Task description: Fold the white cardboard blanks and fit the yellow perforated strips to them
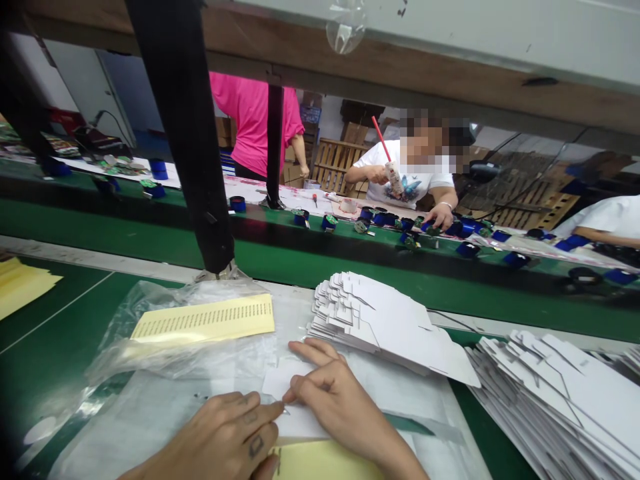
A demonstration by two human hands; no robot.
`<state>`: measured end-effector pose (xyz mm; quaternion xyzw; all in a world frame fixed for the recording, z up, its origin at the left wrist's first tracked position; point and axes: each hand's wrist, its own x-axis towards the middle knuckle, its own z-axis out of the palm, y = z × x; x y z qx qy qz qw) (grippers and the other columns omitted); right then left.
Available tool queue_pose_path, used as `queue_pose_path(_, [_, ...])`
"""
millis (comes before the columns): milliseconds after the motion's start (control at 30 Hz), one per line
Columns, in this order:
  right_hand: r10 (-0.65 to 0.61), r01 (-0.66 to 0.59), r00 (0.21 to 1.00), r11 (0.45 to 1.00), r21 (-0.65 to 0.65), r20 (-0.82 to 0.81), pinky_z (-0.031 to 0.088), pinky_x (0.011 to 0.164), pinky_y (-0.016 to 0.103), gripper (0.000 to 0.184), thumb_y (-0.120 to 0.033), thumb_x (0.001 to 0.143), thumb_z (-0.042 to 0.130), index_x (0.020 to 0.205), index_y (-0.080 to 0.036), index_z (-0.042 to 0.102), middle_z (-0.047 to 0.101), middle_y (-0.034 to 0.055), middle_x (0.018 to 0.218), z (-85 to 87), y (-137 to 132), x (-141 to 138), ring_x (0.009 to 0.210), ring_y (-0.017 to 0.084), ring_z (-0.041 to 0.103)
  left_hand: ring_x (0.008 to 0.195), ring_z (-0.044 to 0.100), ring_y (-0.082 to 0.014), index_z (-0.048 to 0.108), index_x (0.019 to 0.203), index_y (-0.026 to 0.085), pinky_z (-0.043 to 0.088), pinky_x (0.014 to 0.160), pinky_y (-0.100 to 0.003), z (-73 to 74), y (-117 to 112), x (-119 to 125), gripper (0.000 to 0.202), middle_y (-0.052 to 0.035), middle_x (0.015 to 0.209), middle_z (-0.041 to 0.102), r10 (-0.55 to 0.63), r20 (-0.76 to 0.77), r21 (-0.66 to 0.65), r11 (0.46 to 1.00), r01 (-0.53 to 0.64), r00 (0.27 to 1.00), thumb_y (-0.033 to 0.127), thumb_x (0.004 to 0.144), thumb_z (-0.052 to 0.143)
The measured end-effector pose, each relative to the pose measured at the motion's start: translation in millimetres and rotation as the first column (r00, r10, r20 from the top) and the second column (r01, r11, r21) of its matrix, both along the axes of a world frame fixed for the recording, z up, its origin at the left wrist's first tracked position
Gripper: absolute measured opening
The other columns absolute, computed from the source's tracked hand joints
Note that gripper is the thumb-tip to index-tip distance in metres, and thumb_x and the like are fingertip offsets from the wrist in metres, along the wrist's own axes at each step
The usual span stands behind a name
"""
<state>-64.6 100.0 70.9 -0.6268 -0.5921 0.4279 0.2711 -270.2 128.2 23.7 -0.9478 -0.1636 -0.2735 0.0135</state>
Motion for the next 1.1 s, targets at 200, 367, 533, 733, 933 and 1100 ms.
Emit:
queue_pose_path(200, [0.004, -0.004, 1.000, 1.000, 0.001, -0.011, 0.017, 0.121, 0.050, 0.036, -0.050, 0.092, 0.055, 0.077, -0.031, 0.082, 0.057, 0.0020, 0.148, -0.3, 0.7, 1.0, 0.150, 0.028, 0.028, 0.076, 0.068, -0.0199, 0.065, 0.075, 0.017, 0.049, 0.061, -0.033, -1.2, 0.1, 0.0, 0.012, 0.0003, 0.094, 0.076, 0.000, 0.021, -0.003, 1.000, 0.000, 1.000, 0.025, 0.084, 0.068])
queue_pose_path(367, [0.018, -0.018, 1.000, 1.000, 0.004, -0.008, 0.017, 0.121, 0.051, 0.035, -0.051, 0.092, 0.056, 0.078, -0.032, 0.083, 0.056, 0.0008, 0.149, -1.0, -0.8, 2.3, 0.150, 0.028, 0.028, 0.078, 0.068, -0.0202, 0.066, 0.076, 0.018, 0.052, 0.063, -0.033, -0.6, -0.6, 0.0, 0.011, 0.0017, 0.089, 0.074, 0.011, 0.030, 0.006, 1.000, -0.011, 0.999, 0.025, 0.085, 0.067])
queue_pose_path(533, [0.011, -0.012, 0.999, 1.000, 0.021, 0.032, 0.018, 0.120, 0.051, 0.035, -0.044, 0.092, 0.053, 0.077, -0.032, 0.082, 0.056, 0.0005, 0.149, -2.7, -0.7, 0.5, 0.150, 0.027, 0.029, 0.075, 0.068, -0.0199, 0.065, 0.076, 0.018, 0.051, 0.061, -0.033, -0.1, -0.9, 1.6, 0.009, 0.0017, 0.086, 0.072, -0.003, 0.013, -0.004, 1.000, 0.003, 1.000, 0.024, 0.083, 0.067])
queue_pose_path(733, [-0.042, 0.042, 0.999, 0.998, 0.056, 0.012, 0.021, 0.120, 0.050, 0.033, -0.041, 0.091, 0.054, 0.078, -0.031, 0.083, 0.059, 0.0030, 0.146, -6.5, 2.6, -0.4, 0.147, 0.028, 0.035, 0.076, 0.069, -0.0209, 0.066, 0.077, 0.017, 0.051, 0.061, -0.032, -0.1, 0.2, 0.2, 0.006, -0.0002, 0.089, 0.075, -0.002, 0.039, -0.009, 1.000, 0.003, 0.999, 0.022, 0.079, 0.070])
queue_pose_path(933, [-0.064, 0.062, 0.998, 0.996, 0.071, 0.020, 0.024, 0.119, 0.047, 0.033, -0.037, 0.091, 0.053, 0.078, -0.030, 0.083, 0.060, 0.0038, 0.145, -7.4, 3.2, -1.5, 0.146, 0.027, 0.039, 0.075, 0.069, -0.0207, 0.067, 0.076, 0.017, 0.050, 0.060, -0.033, 0.9, 0.0, 1.9, 0.009, 0.0002, 0.099, 0.077, 0.005, 0.053, -0.006, 1.000, -0.004, 0.999, 0.022, 0.076, 0.074])
queue_pose_path(1100, [-0.070, 0.068, 0.997, 0.996, 0.056, 0.040, 0.025, 0.119, 0.045, 0.032, -0.036, 0.092, 0.053, 0.084, -0.031, 0.083, 0.059, 0.0025, 0.146, -6.8, 3.3, -1.8, 0.146, 0.025, 0.039, 0.077, 0.070, -0.0204, 0.067, 0.077, 0.017, 0.051, 0.060, -0.033, 0.8, -1.6, 1.3, 0.008, 0.0013, 0.098, 0.077, 0.013, 0.056, -0.007, 1.000, -0.013, 0.998, 0.024, 0.078, 0.072])
